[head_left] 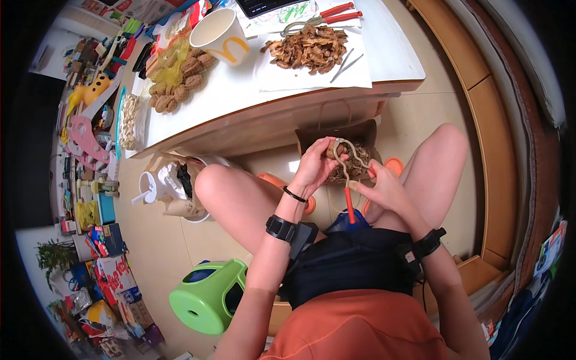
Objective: The recorder is cracking walnuts using a metal nutcracker and collecting the shells in a paper bag.
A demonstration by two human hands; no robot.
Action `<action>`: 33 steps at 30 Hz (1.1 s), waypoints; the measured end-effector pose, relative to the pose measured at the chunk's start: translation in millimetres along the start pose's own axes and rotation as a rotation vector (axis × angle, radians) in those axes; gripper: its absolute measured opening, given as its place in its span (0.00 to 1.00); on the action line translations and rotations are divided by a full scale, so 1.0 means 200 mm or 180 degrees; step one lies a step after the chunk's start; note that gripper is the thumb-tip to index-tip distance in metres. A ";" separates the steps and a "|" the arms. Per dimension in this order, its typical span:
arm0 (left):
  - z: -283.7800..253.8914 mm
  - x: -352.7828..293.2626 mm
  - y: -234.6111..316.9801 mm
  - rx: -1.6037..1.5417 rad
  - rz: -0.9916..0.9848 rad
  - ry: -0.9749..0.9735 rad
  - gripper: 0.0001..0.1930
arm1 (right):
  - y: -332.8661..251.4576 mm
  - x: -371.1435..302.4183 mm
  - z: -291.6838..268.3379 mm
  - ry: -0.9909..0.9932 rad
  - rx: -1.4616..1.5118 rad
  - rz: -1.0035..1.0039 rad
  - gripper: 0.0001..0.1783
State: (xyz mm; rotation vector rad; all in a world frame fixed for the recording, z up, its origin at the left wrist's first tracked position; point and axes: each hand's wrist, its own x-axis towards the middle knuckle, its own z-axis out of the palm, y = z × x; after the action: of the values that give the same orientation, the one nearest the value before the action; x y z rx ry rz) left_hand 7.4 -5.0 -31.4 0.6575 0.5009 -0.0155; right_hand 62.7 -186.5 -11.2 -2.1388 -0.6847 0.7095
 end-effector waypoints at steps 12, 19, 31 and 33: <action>0.06 -0.05 0.01 0.0422 0.0126 0.0119 0.16 | -0.06 0.00 0.01 0.0072 -0.0339 -0.0269 0.26; 0.07 -0.06 0.01 0.0376 -0.0216 0.0416 0.26 | -0.10 0.01 0.00 -0.0014 -0.0274 -0.0376 0.22; 0.10 -0.10 0.03 0.1057 0.0187 0.0028 0.09 | -0.10 0.03 0.01 -0.0299 -0.0097 -0.0221 0.22; 0.10 -0.09 0.02 0.1028 0.0294 0.0096 0.08 | -0.08 0.04 0.00 -0.0373 -0.0081 -0.0181 0.24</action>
State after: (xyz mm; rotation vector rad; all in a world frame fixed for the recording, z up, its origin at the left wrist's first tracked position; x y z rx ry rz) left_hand 0.7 -16.7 -7.0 0.9980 0.5012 0.0007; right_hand 63.9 -171.4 -0.7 -2.1048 -0.8176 0.8042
